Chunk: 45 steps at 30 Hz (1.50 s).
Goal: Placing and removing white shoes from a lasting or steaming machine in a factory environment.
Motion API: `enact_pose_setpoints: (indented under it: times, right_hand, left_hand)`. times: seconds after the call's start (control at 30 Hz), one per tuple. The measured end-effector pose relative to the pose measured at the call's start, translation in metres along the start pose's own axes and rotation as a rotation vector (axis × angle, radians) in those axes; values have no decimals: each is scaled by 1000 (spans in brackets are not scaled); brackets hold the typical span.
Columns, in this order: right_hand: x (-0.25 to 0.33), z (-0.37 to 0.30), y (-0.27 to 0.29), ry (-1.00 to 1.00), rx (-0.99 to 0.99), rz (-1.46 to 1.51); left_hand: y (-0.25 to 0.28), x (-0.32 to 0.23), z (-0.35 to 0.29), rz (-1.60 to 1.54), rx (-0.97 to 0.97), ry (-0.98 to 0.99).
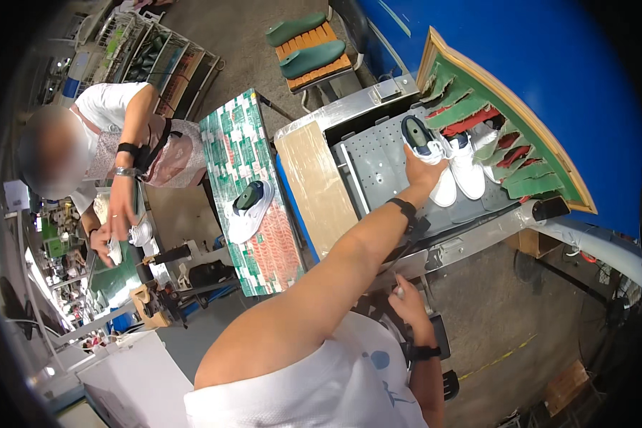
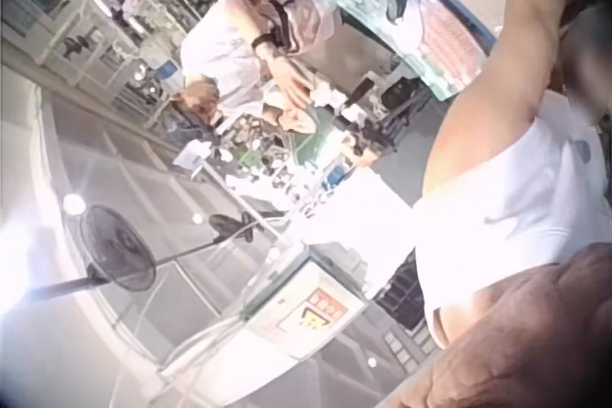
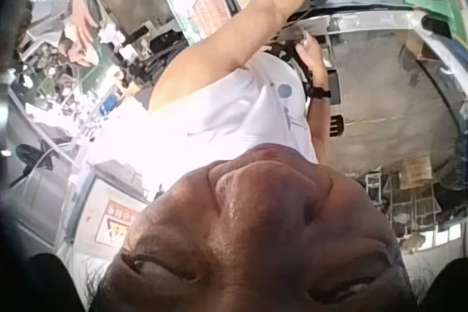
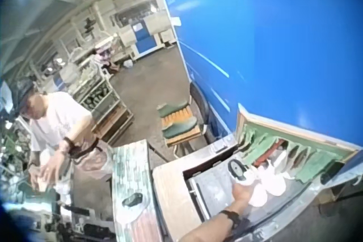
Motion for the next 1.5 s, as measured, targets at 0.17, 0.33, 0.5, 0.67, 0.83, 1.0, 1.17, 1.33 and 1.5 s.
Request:
enact_pose_setpoints:
  times: [0.17, 0.33, 0.5, 0.67, 0.83, 1.0, 1.17, 1.33, 1.5]
  right_hand:
    - [-1, 4, 3, 13, 70, -71]
    - [-64, 25, 8, -1, 144, 43]
    - [-36, 40, 18, -88, 284, 60]
    - [-3, 70, 26, -109, 318, 104]
    - [18, 81, 26, 16, 330, -124]
    - [86, 43, 24, -35, 377, -282]
    - [64, 57, 28, 9, 377, -271]
    - [32, 103, 28, 106, 479, 57]
    - [72, 85, 23, 193, 426, 41]
  left_hand:
    - [53, 11, 27, -319, 171, 62]
    - [129, -1, -13, -735, 602, 350]
    - [246, 7, -84, -331, 293, -122]
    - [310, 69, -142, 305, -86, -197]
    - [311, 92, -172, 190, -37, -180]
    - [314, 53, -199, 405, -228, -542]
    - [314, 72, -191, 268, -213, -450]
    - [340, 86, -159, -137, -324, -225]
    - [344, 65, -155, -556, -92, 81]
Point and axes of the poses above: each hand's wrist, its own z-axis towards the middle knuckle, its own y-axis out of the back of the hand, x = y × z, the point moved 3 cm from there along z, towards the middle knuckle
